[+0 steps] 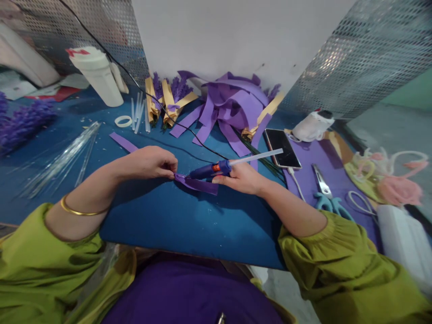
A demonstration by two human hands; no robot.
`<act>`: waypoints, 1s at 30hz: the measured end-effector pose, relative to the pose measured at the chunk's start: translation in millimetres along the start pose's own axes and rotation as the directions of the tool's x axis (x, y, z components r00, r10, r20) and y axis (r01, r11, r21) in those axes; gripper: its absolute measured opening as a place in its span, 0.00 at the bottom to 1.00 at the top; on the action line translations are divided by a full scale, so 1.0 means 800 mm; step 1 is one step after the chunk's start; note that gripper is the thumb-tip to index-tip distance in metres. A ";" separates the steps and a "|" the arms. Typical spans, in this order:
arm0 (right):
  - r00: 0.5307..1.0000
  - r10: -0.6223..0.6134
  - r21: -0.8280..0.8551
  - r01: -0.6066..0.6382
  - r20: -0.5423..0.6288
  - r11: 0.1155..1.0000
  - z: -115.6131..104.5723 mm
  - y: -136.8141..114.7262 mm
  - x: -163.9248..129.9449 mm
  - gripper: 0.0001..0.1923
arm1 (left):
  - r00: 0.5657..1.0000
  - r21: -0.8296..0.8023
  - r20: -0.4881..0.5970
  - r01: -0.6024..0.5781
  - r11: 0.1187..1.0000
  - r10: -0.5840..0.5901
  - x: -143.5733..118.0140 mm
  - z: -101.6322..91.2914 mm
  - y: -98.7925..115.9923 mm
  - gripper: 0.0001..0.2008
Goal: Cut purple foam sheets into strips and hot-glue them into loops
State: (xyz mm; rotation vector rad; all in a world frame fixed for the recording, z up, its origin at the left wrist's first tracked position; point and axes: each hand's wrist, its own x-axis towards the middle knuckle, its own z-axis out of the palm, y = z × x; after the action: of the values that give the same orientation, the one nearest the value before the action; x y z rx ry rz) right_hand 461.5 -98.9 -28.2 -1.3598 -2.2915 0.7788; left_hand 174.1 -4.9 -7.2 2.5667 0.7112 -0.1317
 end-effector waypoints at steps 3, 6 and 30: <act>1.000 0.016 0.021 -0.017 0.021 1.000 0.000 0.000 0.000 0.21 | 1.000 -0.004 -0.002 -0.001 1.000 0.001 -0.001 -0.002 0.000 0.11; 0.999 0.039 0.032 -0.040 0.025 0.999 0.000 0.000 0.000 0.21 | 1.000 -0.001 0.005 0.007 1.000 -0.007 -0.002 -0.004 -0.001 0.11; 0.998 0.044 0.021 -0.045 0.033 0.999 -0.002 0.000 -0.001 0.22 | 0.997 -0.007 0.057 0.061 0.998 -0.061 -0.010 -0.016 -0.005 0.10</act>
State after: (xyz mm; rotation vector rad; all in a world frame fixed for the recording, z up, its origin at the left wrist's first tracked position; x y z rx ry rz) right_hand 462.8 -99.4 -26.9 -1.4033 -2.2777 0.8433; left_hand 164.6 0.3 3.8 2.5234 0.7675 -0.2196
